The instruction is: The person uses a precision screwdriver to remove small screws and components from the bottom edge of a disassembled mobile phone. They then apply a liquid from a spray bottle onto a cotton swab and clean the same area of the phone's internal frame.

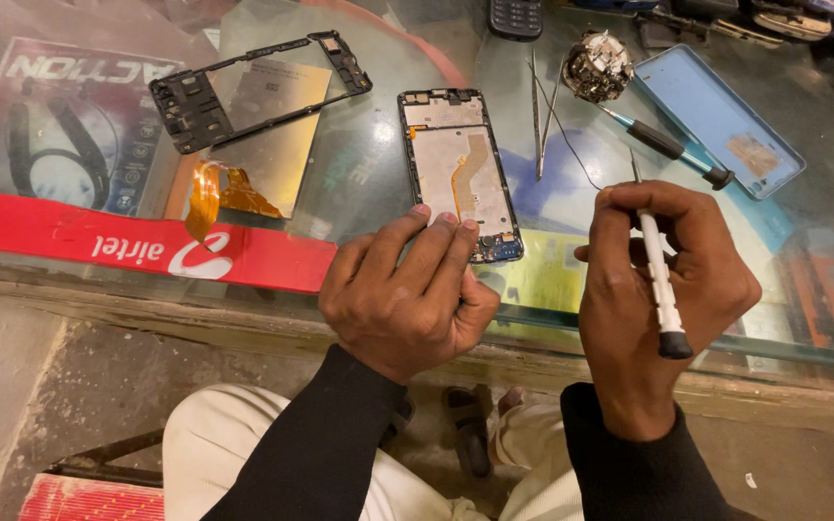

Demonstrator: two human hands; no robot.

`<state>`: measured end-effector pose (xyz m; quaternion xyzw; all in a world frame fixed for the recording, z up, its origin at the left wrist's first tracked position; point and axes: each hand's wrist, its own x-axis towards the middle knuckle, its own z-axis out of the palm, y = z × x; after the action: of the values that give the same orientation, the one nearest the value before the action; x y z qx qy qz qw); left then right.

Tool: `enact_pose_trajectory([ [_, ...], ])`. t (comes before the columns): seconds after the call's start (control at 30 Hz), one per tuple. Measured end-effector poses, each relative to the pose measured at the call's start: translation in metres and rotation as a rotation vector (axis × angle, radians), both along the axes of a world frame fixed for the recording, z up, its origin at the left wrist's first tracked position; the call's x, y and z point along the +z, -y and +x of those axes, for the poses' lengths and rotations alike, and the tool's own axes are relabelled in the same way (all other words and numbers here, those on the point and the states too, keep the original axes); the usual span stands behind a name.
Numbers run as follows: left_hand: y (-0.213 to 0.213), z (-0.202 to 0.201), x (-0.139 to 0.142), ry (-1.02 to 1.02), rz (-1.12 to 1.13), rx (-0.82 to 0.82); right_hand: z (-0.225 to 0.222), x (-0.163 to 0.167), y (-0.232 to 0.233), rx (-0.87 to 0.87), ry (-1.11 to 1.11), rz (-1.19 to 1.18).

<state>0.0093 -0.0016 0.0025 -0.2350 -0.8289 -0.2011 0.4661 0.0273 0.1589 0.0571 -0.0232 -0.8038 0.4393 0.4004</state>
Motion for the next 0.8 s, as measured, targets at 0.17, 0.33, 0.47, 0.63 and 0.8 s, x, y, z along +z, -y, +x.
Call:
enact_pose_trajectory([
  [0.17,-0.001,0.001,0.001,0.009,-0.018,0.012,-0.005,0.0,-0.006,-0.04,0.147,0.343],
  [0.33,-0.002,0.003,0.006,0.013,-0.005,0.023,-0.002,0.005,-0.008,0.073,0.096,0.188],
  [0.47,0.0,0.008,0.015,0.091,0.067,-0.018,0.011,0.008,-0.005,0.136,0.068,0.072],
  [0.63,0.004,0.017,0.029,0.29,0.19,-0.075,0.015,0.015,-0.011,0.338,0.199,-0.033],
  [0.8,0.005,0.017,0.038,0.389,0.249,-0.097,0.008,0.015,-0.017,0.235,0.358,0.3],
])
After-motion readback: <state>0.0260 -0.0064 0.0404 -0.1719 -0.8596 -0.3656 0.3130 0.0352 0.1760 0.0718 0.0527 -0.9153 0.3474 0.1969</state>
